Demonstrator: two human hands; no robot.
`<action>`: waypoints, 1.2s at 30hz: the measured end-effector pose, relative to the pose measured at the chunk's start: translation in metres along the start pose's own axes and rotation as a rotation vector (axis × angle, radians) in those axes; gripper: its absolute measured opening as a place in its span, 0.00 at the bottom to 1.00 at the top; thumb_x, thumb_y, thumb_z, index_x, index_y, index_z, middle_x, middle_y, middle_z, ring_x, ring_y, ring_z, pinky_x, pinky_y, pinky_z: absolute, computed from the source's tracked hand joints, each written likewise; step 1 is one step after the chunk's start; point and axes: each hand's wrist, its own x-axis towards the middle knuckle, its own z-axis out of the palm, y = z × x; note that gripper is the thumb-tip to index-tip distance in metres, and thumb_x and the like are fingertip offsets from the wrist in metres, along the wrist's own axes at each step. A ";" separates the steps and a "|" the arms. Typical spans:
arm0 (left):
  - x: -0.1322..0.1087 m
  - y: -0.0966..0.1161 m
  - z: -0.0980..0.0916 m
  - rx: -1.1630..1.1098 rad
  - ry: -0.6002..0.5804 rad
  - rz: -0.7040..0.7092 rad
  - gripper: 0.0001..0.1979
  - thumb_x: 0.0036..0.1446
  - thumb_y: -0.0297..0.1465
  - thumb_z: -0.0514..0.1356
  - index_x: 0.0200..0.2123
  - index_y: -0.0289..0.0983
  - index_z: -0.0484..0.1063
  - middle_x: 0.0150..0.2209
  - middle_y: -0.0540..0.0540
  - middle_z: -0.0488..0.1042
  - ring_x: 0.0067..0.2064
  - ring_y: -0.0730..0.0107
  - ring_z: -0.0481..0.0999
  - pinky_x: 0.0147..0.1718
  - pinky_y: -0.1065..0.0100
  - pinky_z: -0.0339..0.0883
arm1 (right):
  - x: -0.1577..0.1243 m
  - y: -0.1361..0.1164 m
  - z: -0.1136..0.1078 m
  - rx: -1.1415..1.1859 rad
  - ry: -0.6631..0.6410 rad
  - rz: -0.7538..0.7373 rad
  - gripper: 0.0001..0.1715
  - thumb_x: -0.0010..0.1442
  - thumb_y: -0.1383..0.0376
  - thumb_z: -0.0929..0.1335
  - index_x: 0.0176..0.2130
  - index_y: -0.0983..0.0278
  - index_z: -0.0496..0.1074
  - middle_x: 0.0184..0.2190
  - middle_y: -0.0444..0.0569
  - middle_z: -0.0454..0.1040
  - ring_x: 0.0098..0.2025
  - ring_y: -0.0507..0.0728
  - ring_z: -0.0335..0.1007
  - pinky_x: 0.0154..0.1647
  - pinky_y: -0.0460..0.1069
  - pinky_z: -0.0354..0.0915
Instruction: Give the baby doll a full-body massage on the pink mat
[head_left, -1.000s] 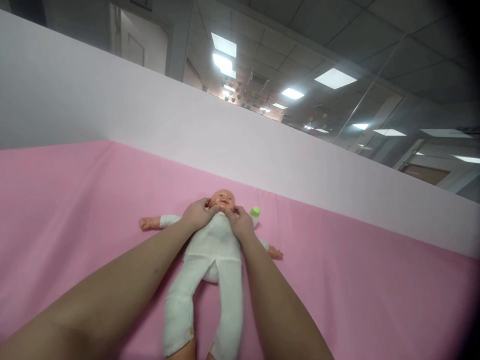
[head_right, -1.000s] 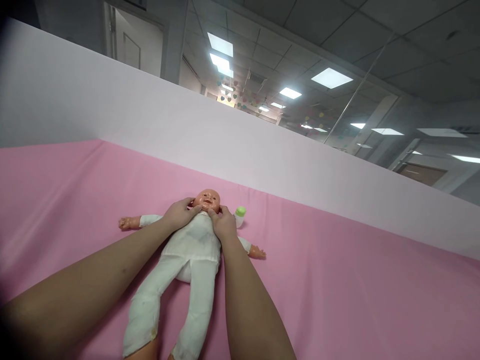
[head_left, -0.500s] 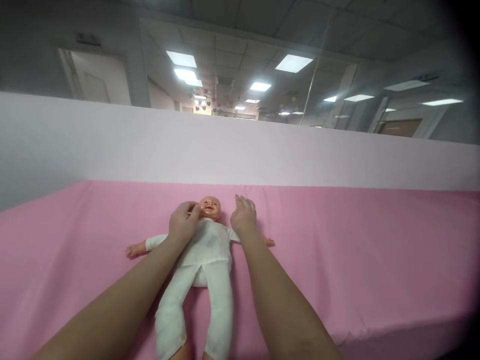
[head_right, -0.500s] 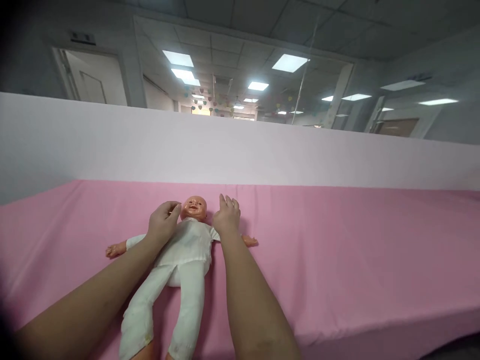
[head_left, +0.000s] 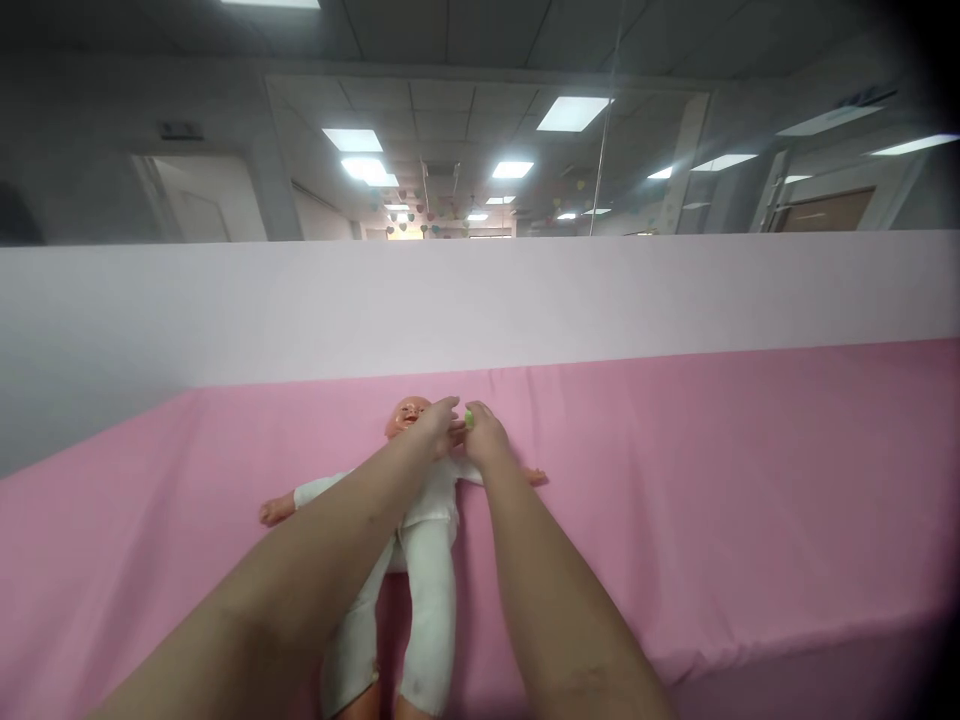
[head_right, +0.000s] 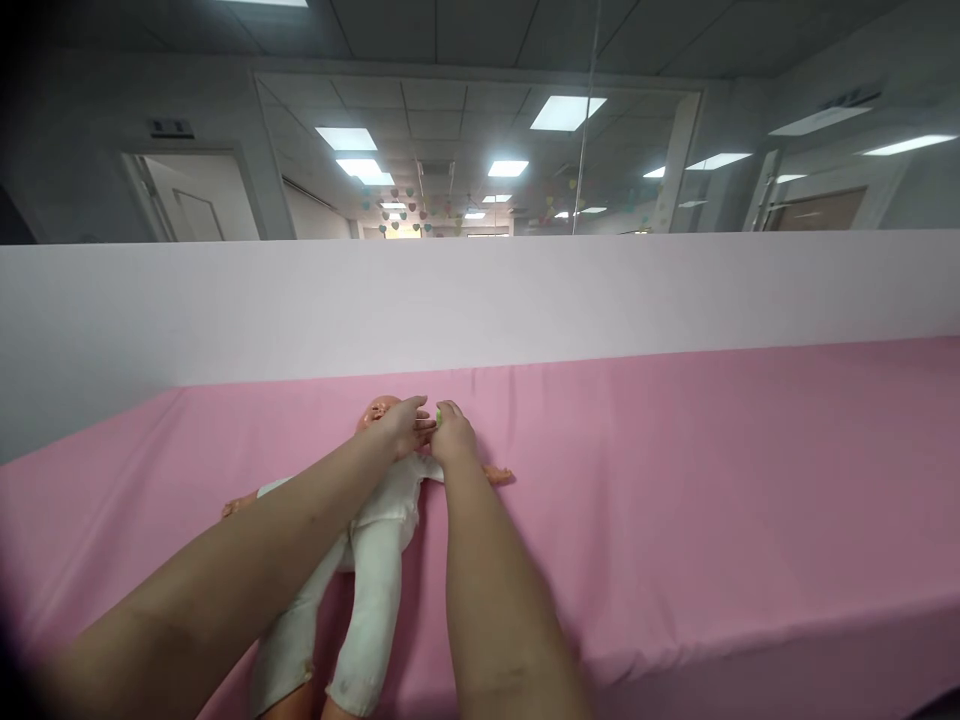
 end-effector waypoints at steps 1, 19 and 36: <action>0.001 -0.002 0.003 -0.027 -0.010 -0.042 0.21 0.64 0.50 0.55 0.38 0.36 0.69 0.31 0.37 0.76 0.37 0.55 0.82 0.37 0.57 0.78 | 0.000 0.001 0.001 0.005 0.001 0.003 0.28 0.65 0.67 0.59 0.62 0.56 0.69 0.58 0.45 0.74 0.53 0.57 0.73 0.55 0.50 0.67; -0.066 -0.045 -0.110 -0.599 0.075 0.164 0.07 0.61 0.32 0.62 0.39 0.35 0.77 0.46 0.33 0.81 0.48 0.55 0.83 0.50 0.61 0.77 | -0.011 -0.016 0.017 -0.209 0.120 -0.142 0.39 0.66 0.60 0.63 0.70 0.73 0.58 0.71 0.59 0.57 0.75 0.70 0.43 0.73 0.64 0.47; -0.062 -0.051 -0.153 -1.101 0.020 0.035 0.33 0.65 0.49 0.54 0.60 0.28 0.67 0.54 0.25 0.76 0.53 0.47 0.80 0.49 0.51 0.77 | -0.090 -0.151 0.029 -0.140 -0.684 -0.630 0.43 0.70 0.48 0.65 0.74 0.59 0.49 0.73 0.52 0.52 0.75 0.64 0.44 0.75 0.62 0.42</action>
